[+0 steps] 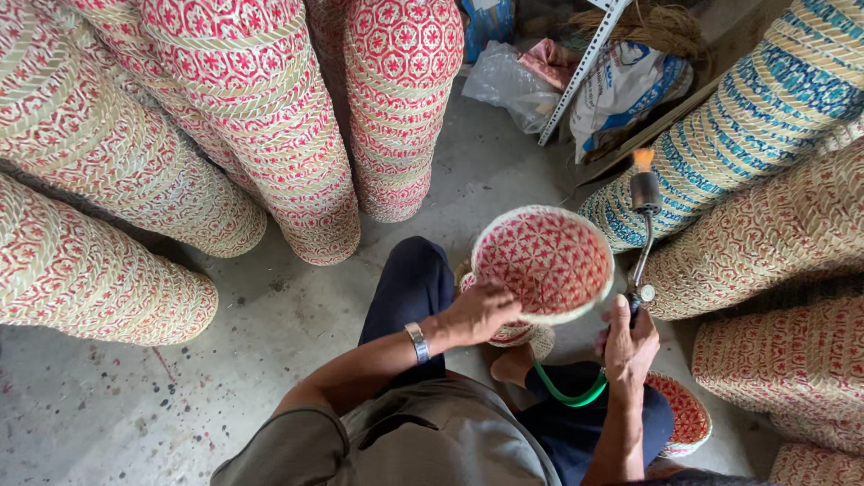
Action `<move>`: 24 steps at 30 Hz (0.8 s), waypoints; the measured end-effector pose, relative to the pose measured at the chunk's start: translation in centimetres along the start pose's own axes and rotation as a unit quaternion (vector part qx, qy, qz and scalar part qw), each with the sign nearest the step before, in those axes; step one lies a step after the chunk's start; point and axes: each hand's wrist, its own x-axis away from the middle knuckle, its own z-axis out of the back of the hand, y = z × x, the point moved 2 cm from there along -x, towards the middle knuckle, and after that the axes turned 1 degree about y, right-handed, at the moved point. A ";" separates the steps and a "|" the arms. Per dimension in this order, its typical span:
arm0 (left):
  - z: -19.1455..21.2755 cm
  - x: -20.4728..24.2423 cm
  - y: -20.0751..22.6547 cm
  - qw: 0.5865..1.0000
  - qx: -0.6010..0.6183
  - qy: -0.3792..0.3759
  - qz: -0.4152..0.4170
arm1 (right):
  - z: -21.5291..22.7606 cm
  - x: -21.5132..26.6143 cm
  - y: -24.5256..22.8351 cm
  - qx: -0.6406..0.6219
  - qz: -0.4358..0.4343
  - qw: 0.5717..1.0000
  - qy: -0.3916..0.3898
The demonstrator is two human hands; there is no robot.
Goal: The person uses a blowtorch to apply heat to the surface of woven baskets. They pick up each basket, rotate it while applying the flame to the exterior and interior, and then place it back into a stack.
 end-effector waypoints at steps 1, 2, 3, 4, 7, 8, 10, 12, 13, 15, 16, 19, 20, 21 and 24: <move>1.1 -1.1 -1.5 0.995 0.070 -0.007 0.071 | 0.3 0.1 -0.5 -0.033 -0.009 0.999 -0.001; 2.3 -2.3 -3.1 0.980 0.141 -0.015 0.141 | 0.7 0.2 -1.1 -0.029 0.006 1.000 0.001; 4.4 -3.7 -4.4 0.977 0.176 0.102 0.069 | 0.9 0.1 -1.6 -0.025 0.020 0.999 0.004; 6.7 -5.1 -5.8 0.954 0.209 0.216 -0.009 | 1.1 0.1 -2.1 -0.021 0.035 0.999 0.007; 13.3 -9.3 -12.8 0.871 0.352 0.320 0.121 | 1.1 0.2 -2.8 -0.041 0.035 0.998 0.017; 15.8 -11.0 -15.1 0.783 0.507 0.361 0.014 | 0.8 0.1 -2.9 -0.029 0.022 0.999 0.013; 20.7 -14.0 -20.3 0.706 0.533 0.465 -0.037 | 0.4 0.2 -2.7 -0.007 -0.005 1.000 0.006; 24.7 -15.7 -25.9 0.637 0.567 0.522 -0.024 | -0.1 0.1 -2.4 0.007 -0.020 1.000 0.004; 26.1 -15.9 -28.4 0.620 0.537 0.571 -0.027 | -0.3 0.1 -2.2 0.015 -0.028 0.999 0.002; 27.6 -15.4 -33.1 0.570 0.577 0.585 0.003 | -0.7 -0.1 -1.9 0.020 -0.032 0.999 -0.003; 27.5 -14.7 -35.0 0.548 0.564 0.613 0.079 | -0.8 -0.2 -1.8 0.024 -0.034 0.999 -0.007; 27.1 -13.2 -38.5 0.506 0.501 0.653 0.257 | -1.2 -0.5 -1.5 0.053 -0.053 0.997 -0.025; 26.9 -12.9 -38.8 0.518 0.475 0.652 0.286 | -1.4 -0.7 -1.4 0.058 -0.055 0.996 -0.028; 26.7 -12.9 -38.9 0.529 0.447 0.649 0.314 | -1.6 -0.8 -1.4 0.063 -0.057 0.996 -0.030; 26.4 -11.9 -37.3 0.575 0.231 0.595 0.511 | -2.0 -1.0 -1.2 0.075 -0.057 0.995 -0.035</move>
